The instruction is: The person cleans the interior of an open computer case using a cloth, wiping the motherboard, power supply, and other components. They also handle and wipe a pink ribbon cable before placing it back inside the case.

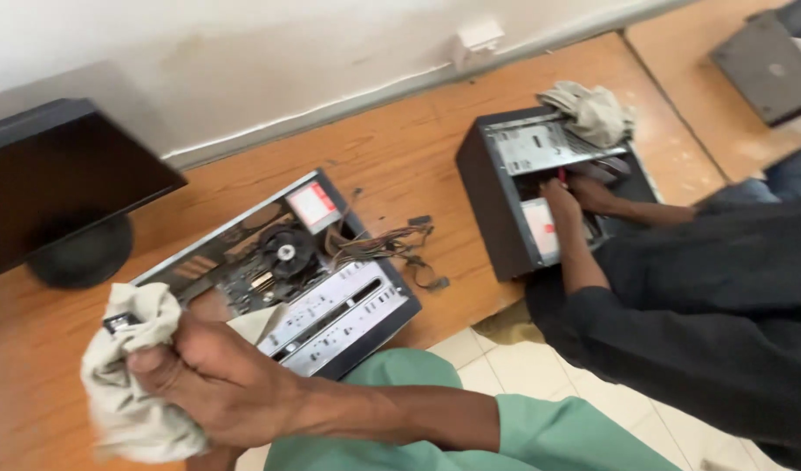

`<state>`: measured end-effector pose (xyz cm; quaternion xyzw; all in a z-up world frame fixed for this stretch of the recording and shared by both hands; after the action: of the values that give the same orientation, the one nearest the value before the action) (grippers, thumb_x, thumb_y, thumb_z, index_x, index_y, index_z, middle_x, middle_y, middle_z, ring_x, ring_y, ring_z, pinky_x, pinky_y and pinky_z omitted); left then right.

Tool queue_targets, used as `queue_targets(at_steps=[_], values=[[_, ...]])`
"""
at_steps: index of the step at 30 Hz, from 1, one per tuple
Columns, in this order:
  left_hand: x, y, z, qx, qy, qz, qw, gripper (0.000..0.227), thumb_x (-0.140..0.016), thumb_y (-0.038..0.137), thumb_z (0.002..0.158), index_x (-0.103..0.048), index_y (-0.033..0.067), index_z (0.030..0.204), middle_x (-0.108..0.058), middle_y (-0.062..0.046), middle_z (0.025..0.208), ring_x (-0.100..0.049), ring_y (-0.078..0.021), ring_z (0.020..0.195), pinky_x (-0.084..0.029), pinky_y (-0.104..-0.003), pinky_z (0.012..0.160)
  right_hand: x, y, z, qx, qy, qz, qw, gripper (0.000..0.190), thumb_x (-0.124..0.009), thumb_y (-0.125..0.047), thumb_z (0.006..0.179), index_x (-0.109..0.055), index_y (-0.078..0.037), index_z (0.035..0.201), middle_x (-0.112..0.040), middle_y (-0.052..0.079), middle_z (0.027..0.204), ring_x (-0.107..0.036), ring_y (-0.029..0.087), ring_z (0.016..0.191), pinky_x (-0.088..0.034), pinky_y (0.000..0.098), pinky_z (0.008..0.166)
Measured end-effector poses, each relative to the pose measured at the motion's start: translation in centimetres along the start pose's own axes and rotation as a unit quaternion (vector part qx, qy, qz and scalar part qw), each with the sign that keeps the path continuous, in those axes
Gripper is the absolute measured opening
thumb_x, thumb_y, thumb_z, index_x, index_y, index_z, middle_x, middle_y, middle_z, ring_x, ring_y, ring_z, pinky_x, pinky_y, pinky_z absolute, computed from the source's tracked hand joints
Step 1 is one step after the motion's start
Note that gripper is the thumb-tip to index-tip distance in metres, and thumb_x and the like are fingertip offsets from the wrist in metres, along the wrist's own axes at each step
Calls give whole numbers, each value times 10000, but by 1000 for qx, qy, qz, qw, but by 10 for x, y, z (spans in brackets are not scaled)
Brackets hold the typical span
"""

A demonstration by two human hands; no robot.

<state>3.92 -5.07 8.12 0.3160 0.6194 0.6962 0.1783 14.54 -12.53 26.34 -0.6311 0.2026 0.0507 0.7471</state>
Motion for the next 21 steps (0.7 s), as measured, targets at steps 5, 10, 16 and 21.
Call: queue_targets(at_steps=[5,10,16,21], values=[[-1,-9,6,-2,-11,86,996,387,-598,166,994,-562,30,1355,-661,-115,1098,-632,-211,935,-499,-321,826,20,5,14,68,29,-19,997,436,-439,-392,1157,-444,21,1296,-558,69,1084,-539,133,990,-488,298,907],[6,18,-8,6,5,184,983,272,-565,84,977,-632,34,1236,-696,-118,950,-662,-224,799,-523,-346,726,56,11,34,139,101,-9,985,571,-392,-524,1132,-328,-75,1480,-544,13,1270,-558,93,1170,-511,278,1012],[-14,43,-9,72,58,75,993,327,-524,146,1051,-573,37,1356,-688,-117,916,-607,-235,801,-495,-360,717,65,14,15,26,89,147,985,537,-512,-492,1200,-535,40,1271,-649,37,855,-618,86,648,-520,283,578],[-11,18,-9,-41,19,-23,999,344,-589,125,1038,-523,12,1355,-605,-144,1247,-619,-234,1094,-531,-376,907,22,-39,-2,94,-29,-134,986,369,-560,-299,1097,-665,8,1274,-703,9,849,-610,61,658,-497,242,574]])
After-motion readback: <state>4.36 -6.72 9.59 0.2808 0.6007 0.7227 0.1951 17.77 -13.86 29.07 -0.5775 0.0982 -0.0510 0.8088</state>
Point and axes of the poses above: each hand's wrist, its own z-axis towards the middle knuckle, its own x-axis out of the back of the hand, y = z × x, the point moved 4 cm from there along z, towards the middle knuckle
